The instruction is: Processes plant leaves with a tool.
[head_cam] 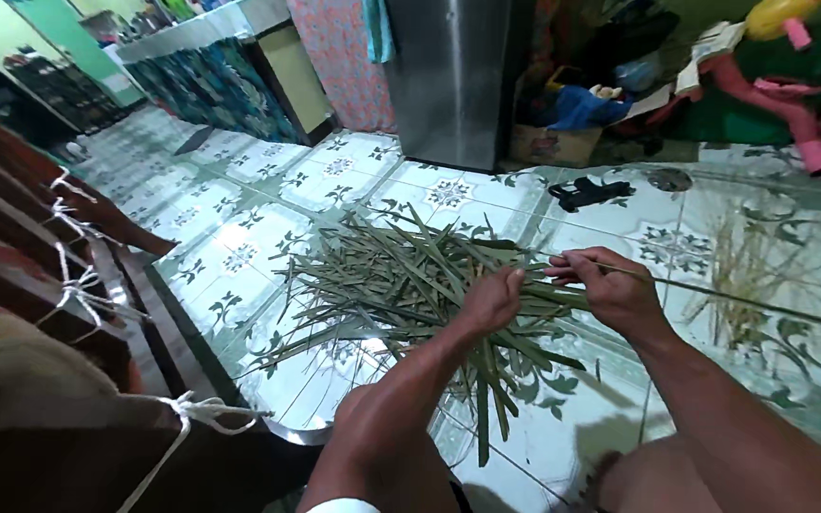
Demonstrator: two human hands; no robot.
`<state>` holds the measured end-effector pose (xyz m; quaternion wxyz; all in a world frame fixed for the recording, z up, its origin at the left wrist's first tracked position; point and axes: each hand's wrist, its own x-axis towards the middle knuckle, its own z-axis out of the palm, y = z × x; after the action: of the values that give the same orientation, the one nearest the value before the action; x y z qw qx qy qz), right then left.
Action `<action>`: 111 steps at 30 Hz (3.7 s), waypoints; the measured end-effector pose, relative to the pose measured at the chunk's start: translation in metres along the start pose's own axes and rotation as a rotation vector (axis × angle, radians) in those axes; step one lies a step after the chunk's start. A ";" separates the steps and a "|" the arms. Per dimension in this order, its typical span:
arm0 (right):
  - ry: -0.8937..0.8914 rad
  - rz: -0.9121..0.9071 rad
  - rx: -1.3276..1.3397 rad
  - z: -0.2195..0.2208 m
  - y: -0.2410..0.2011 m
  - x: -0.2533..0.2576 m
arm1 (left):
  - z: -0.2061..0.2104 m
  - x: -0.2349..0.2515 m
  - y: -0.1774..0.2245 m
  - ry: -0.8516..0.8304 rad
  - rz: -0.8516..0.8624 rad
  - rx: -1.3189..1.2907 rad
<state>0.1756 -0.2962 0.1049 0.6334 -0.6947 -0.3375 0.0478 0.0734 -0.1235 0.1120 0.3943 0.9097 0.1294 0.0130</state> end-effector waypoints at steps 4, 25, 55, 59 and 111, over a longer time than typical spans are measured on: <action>0.024 0.019 0.066 -0.003 -0.002 -0.001 | -0.008 0.013 -0.028 0.027 -0.140 0.079; -0.243 -0.063 -0.030 0.015 0.018 0.006 | -0.032 -0.013 -0.075 -0.031 -0.165 0.239; 0.075 0.085 0.096 -0.008 -0.017 -0.017 | 0.007 -0.015 0.021 0.100 0.061 0.067; 0.126 0.076 0.198 -0.021 -0.015 -0.016 | -0.007 0.010 -0.024 0.082 -0.216 0.108; 0.142 0.012 0.369 -0.011 -0.010 -0.005 | -0.014 0.016 -0.033 0.248 -0.125 -0.384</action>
<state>0.1732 -0.3088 0.1143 0.7719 -0.5705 -0.2733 0.0638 0.0793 -0.0881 0.0970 0.5413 0.7995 0.2283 0.1248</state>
